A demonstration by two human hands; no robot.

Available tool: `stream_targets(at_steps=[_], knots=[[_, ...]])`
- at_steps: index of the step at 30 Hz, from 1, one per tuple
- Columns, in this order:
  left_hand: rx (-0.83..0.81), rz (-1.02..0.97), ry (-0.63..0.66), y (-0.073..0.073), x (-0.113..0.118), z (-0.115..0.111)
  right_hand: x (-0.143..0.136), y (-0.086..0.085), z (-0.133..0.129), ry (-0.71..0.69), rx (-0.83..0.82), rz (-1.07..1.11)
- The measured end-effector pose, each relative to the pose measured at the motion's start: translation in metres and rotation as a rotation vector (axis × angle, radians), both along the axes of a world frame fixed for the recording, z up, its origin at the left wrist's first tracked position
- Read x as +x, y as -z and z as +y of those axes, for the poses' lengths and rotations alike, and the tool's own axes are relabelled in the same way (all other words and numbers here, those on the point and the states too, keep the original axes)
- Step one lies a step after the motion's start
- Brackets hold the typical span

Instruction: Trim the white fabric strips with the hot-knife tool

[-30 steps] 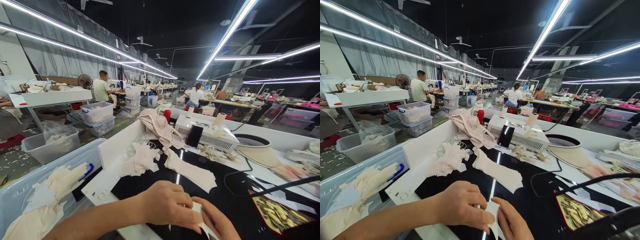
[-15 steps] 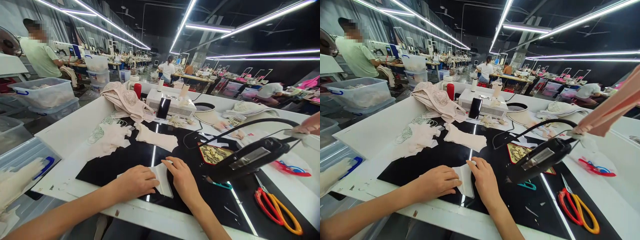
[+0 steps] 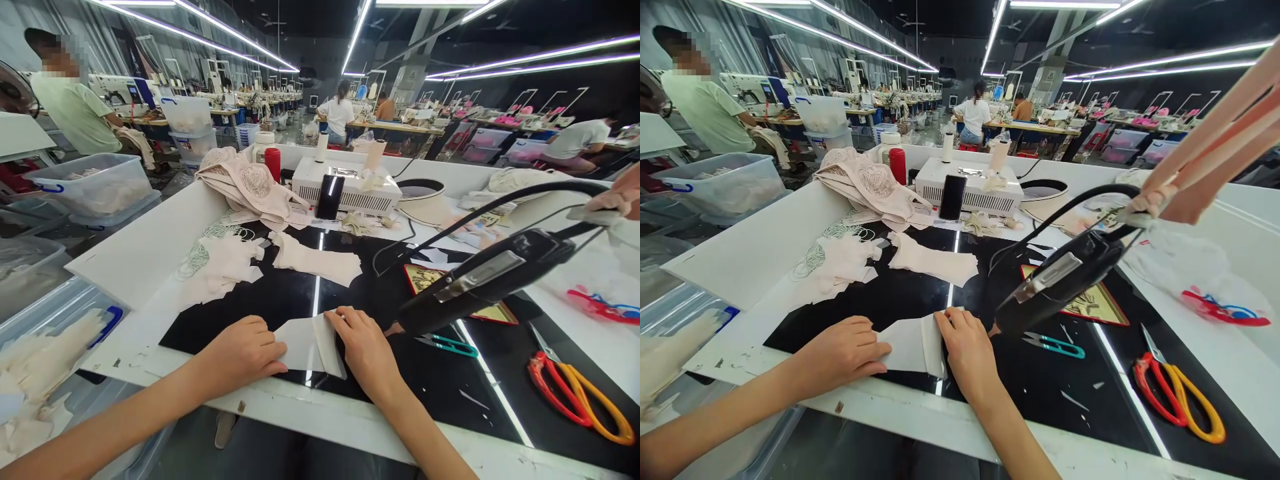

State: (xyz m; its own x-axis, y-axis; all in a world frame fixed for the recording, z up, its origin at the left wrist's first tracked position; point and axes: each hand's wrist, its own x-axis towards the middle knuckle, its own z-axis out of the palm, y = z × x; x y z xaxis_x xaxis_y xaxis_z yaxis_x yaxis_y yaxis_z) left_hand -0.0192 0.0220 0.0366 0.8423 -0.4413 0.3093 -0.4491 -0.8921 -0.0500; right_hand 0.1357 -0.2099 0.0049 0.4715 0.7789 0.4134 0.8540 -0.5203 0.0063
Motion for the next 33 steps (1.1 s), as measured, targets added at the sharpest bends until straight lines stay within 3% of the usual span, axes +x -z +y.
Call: stream_targets(at_steps=[5, 8, 13, 18, 23, 26, 28, 31, 33], knots=[[0.26, -0.152, -0.331, -0.005, -0.015, 0.02, -0.004, -0.003, 0.0, -0.015, 0.012, -0.034], [0.237, -0.14, -0.436, -0.012, -0.013, 0.022, -0.006, -0.004, -0.003, -0.029, 0.037, -0.046], [0.076, -0.04, -0.229, -0.018, 0.002, -0.001, -0.009, -0.002, -0.008, -0.074, 0.078, -0.056], [-0.111, -0.034, -0.007, -0.004, 0.018, -0.036, -0.016, -0.01, -0.018, -0.129, 0.141, -0.05], [-0.189, -0.019, 0.152, 0.014, 0.032, -0.062, -0.028, -0.045, -0.057, -0.187, 0.517, -0.17], [-0.215, -0.004, 0.173, 0.021, 0.04, -0.069, -0.025, -0.056, -0.085, -0.042, 0.704, -0.315], [-0.218, -0.003, 0.173, 0.024, 0.044, -0.071, -0.015, -0.056, -0.096, 0.093, 0.927, -0.355], [-0.191, -0.024, 0.194, 0.025, 0.047, -0.074, 0.001, -0.058, -0.098, 0.191, 1.265, -0.035], [-0.176, -0.039, 0.203, 0.023, 0.047, -0.074, 0.01, -0.064, -0.093, 0.188, 1.294, 0.334]])
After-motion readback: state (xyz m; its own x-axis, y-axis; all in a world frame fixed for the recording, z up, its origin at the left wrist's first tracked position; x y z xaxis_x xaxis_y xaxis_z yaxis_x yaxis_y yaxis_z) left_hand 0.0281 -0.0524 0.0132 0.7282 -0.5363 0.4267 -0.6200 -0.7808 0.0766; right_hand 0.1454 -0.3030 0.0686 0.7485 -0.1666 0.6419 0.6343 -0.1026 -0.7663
